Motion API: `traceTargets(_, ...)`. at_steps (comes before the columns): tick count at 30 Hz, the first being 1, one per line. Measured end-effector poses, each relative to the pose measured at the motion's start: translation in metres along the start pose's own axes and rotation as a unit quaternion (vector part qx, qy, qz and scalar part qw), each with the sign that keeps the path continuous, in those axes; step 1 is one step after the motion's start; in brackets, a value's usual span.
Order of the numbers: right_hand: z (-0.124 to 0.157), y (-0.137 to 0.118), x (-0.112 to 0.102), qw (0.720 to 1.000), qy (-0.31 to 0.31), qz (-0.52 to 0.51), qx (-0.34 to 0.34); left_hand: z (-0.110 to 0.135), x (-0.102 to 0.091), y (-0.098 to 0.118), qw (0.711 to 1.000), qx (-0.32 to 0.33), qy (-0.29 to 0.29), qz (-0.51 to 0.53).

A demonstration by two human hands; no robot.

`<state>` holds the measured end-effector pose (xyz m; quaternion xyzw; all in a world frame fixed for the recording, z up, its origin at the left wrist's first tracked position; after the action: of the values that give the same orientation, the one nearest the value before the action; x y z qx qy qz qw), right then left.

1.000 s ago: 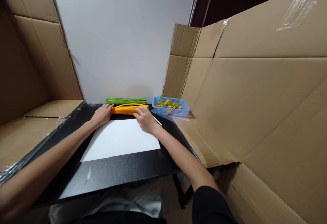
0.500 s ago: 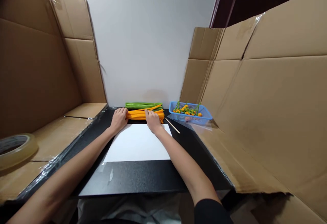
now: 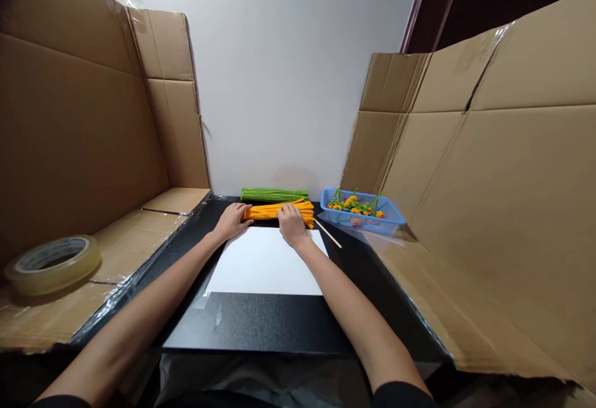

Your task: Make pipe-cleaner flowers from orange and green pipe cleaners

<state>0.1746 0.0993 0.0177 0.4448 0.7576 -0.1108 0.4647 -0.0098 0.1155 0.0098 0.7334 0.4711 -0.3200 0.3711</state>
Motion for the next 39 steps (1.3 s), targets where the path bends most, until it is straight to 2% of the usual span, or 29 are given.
traceTargets(6,0.002,0.0,0.004,1.0,-0.019,-0.021,0.01,0.001,0.003,-0.005,1.0,0.002,-0.014,0.006)
traceTargets(12,0.004,0.004,-0.001,0.999,-0.022,-0.01,0.035,-0.002,0.001,-0.013,0.999,-0.035,-0.011,0.002)
traceTargets(19,-0.001,0.01,-0.006,1.0,-0.014,0.005,0.027,-0.004,0.002,-0.014,0.999,-0.031,-0.027,-0.011)
traceTargets(27,0.009,0.041,-0.012,0.997,0.016,0.019,0.073,-0.005,0.007,-0.02,0.998,-0.039,-0.037,-0.02)
traceTargets(34,0.028,0.084,-0.026,0.985,0.062,0.034,0.156,-0.004,0.001,-0.035,0.996,-0.087,0.01,-0.033)
traceTargets(37,0.027,0.083,-0.029,0.987,0.068,0.02,0.144,-0.002,-0.006,-0.03,0.995,-0.085,0.037,-0.031)
traceTargets(39,0.022,0.073,-0.03,0.99,0.067,0.003,0.121,0.001,-0.015,-0.015,0.997,-0.041,0.064,-0.013)
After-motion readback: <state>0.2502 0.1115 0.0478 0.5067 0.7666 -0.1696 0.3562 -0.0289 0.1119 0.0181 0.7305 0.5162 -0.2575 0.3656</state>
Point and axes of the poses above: each hand's wrist, its own z-axis away from the middle knuckle, its own x-axis out of the palm, y = z × x, the point moved 8 cm from there along -z, towards the middle knuckle, and after that the axes turned 12 degrees about -x, right-handed, at the moved point
